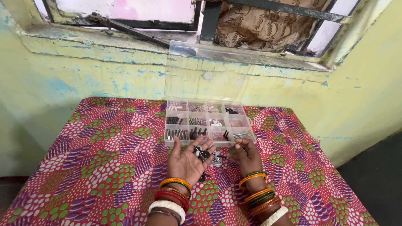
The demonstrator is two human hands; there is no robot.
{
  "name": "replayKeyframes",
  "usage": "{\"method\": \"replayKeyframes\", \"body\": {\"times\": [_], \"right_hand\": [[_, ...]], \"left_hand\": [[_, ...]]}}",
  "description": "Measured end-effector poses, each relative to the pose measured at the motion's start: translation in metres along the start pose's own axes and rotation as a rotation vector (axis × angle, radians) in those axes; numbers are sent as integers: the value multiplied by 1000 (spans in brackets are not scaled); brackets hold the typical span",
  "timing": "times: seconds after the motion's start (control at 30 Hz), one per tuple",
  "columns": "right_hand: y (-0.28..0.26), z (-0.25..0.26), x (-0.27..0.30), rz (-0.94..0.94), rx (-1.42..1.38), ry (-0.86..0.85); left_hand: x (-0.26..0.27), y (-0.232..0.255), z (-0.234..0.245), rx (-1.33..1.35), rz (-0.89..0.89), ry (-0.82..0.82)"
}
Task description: The person picks up and sorts small hardware items, including screws and bolts, by hand, placing them into a clear plastic organizer box with multiple compartments.
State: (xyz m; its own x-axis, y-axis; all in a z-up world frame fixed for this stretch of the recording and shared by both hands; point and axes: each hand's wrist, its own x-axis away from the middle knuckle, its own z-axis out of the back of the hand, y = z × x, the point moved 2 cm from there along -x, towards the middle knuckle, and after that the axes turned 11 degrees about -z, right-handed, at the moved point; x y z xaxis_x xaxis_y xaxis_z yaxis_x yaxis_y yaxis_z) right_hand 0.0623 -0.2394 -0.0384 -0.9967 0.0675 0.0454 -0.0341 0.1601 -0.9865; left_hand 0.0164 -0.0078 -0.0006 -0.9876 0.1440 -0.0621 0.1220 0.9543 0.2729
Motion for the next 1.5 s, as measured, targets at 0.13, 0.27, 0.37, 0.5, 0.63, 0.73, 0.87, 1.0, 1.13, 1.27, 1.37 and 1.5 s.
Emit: {"method": "replayKeyframes", "body": {"times": [0.13,0.27,0.37,0.5,0.63,0.73,0.87,1.0,1.13,1.27,1.37,1.5], "right_hand": [[-16,-17,1,83,37,39],[-35,-45,1,141,187,26],[-51,-86,-24,266,306,-30],[-60,-138,-67,335,578,-56],[-67,-179,-88,230,932,33],[-73,-192,-94,77,1143,79],[-70,-188,-108,43,1015,63],[-61,-155,-108,141,815,-53],[-58,-110,-75,258,664,-127],[-56,-67,-18,99,487,-123],[-44,-55,19,110,406,-134],[-40,-59,38,194,382,-137]], "left_hand": [[-5,1,0,35,8,-72],[-3,-4,7,49,28,-47],[-3,-4,2,105,35,-96],[2,1,-9,31,42,-114],[3,2,-15,45,56,-81],[2,2,-16,11,52,-87],[1,3,-14,-3,46,-46],[4,4,-16,27,41,13],[5,2,-18,62,14,-44],[4,3,-17,76,-4,-54],[3,2,-15,101,4,-74],[2,0,-13,170,-6,-185]]}}
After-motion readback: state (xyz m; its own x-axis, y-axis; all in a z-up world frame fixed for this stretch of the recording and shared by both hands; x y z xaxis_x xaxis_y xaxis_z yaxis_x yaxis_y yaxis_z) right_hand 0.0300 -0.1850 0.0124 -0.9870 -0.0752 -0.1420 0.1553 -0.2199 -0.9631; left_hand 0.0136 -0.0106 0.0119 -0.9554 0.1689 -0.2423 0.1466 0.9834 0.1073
